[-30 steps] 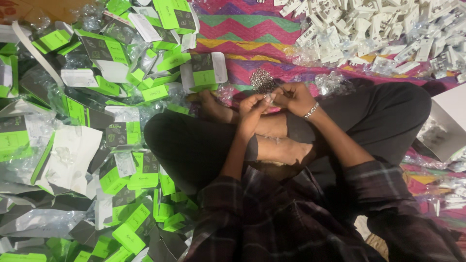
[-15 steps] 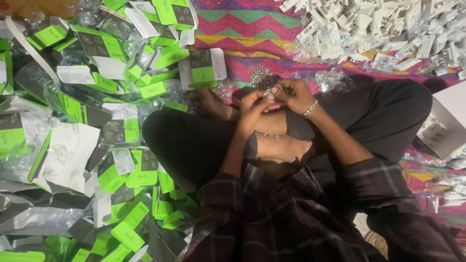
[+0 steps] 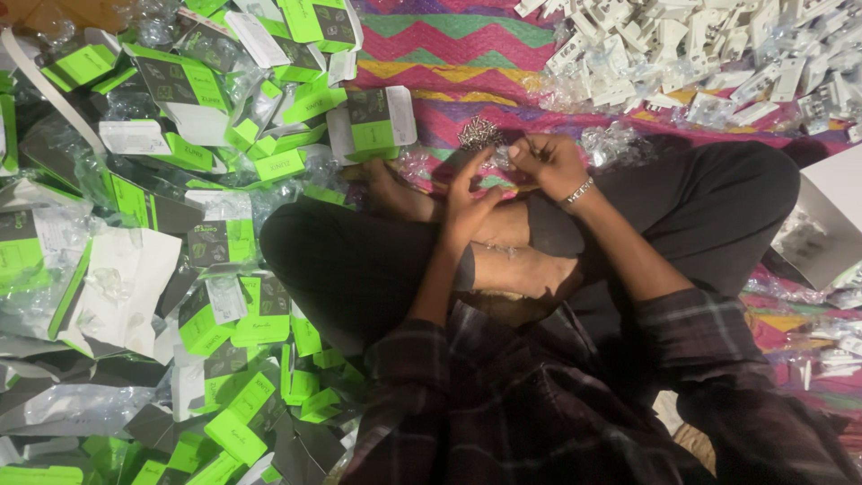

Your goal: The person sits cross-legged on a mat and repeatedly picks up small white plastic components and metal pins, inserting the pins into the components by hand. The person places the assembled units into a nearby pile and continues the process with the next item.

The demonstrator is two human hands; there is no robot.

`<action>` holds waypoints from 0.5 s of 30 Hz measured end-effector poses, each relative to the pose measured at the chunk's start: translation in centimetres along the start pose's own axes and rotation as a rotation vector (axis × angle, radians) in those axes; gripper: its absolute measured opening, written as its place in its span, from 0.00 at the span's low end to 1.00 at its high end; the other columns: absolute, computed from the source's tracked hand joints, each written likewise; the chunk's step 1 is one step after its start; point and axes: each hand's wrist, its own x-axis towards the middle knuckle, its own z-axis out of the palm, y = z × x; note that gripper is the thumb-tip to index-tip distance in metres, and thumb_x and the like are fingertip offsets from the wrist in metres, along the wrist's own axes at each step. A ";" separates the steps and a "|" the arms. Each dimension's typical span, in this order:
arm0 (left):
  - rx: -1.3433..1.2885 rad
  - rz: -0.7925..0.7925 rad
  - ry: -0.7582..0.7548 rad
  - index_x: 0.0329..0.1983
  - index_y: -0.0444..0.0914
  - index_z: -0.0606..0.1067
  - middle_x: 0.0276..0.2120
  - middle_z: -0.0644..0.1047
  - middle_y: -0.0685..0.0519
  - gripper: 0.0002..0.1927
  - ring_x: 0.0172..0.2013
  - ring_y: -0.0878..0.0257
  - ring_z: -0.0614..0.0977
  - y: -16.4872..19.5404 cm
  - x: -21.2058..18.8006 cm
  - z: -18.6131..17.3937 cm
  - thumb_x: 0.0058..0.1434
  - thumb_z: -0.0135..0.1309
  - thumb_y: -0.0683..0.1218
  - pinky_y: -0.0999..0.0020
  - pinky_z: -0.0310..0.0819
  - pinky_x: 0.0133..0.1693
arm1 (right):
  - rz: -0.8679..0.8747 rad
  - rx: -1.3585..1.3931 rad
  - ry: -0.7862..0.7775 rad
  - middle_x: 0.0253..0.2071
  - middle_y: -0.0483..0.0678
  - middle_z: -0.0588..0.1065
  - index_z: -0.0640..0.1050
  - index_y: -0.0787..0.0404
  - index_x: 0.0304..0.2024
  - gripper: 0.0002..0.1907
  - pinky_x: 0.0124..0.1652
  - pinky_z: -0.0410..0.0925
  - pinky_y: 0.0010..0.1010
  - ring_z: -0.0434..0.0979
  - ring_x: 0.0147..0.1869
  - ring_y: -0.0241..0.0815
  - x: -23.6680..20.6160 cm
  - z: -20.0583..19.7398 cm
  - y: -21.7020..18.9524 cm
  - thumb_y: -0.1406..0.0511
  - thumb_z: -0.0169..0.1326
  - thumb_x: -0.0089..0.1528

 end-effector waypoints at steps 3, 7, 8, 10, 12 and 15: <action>-0.070 -0.151 -0.001 0.52 0.26 0.77 0.48 0.77 0.44 0.17 0.46 0.62 0.77 0.1 0.0 0.1 0.60 0.60 0.36 0.73 0.71 0.44 | -0.008 -0.047 -0.081 0.26 0.39 0.75 0.79 0.65 0.34 0.09 0.28 0.65 0.21 0.72 0.29 0.26 0.0 0.0 0.4 0.66 0.57 0.68; -0.310 -0.505 -0.007 0.46 0.29 0.81 0.36 0.82 0.53 0.10 0.36 0.71 0.78 -1.0 -0.7 0.3 0.69 0.60 0.42 0.76 0.72 0.39 | -0.079 -0.129 -0.124 0.28 0.40 0.76 0.81 0.66 0.37 0.08 0.30 0.65 0.21 0.71 0.31 0.25 -0.1 0.3 0.9 0.66 0.58 0.67; -0.279 -0.509 -0.012 0.43 0.29 0.82 0.34 0.82 0.53 0.10 0.35 0.71 0.78 -1.3 -0.8 0.2 0.69 0.60 0.43 0.76 0.72 0.38 | -0.100 -0.130 -0.119 0.29 0.40 0.76 0.81 0.67 0.37 0.08 0.30 0.65 0.21 0.72 0.32 0.25 -0.1 0.4 0.9 0.66 0.58 0.67; -0.247 -0.467 -0.014 0.42 0.29 0.81 0.33 0.82 0.53 0.10 0.35 0.72 0.79 -1.9 -1.1 0.2 0.68 0.59 0.43 0.76 0.72 0.38 | -0.078 -0.213 -0.059 0.28 0.41 0.77 0.81 0.67 0.37 0.09 0.29 0.66 0.23 0.72 0.31 0.26 -0.1 0.6 0.7 0.66 0.58 0.67; -0.257 -0.456 0.021 0.43 0.29 0.81 0.33 0.82 0.53 0.10 0.34 0.72 0.78 -2.3 -1.1 0.2 0.68 0.57 0.43 0.77 0.71 0.37 | -0.109 -0.343 -0.006 0.28 0.45 0.77 0.80 0.68 0.40 0.09 0.29 0.65 0.26 0.72 0.30 0.29 -0.3 0.6 0.2 0.65 0.58 0.67; -0.356 -0.509 0.135 0.45 0.29 0.80 0.34 0.82 0.52 0.10 0.31 0.72 0.76 -2.6 -0.8 0.2 0.68 0.55 0.42 0.77 0.68 0.34 | -0.224 -0.513 0.008 0.28 0.50 0.76 0.79 0.68 0.48 0.10 0.31 0.65 0.30 0.72 0.30 0.35 -0.8 0.5 -0.8 0.66 0.57 0.68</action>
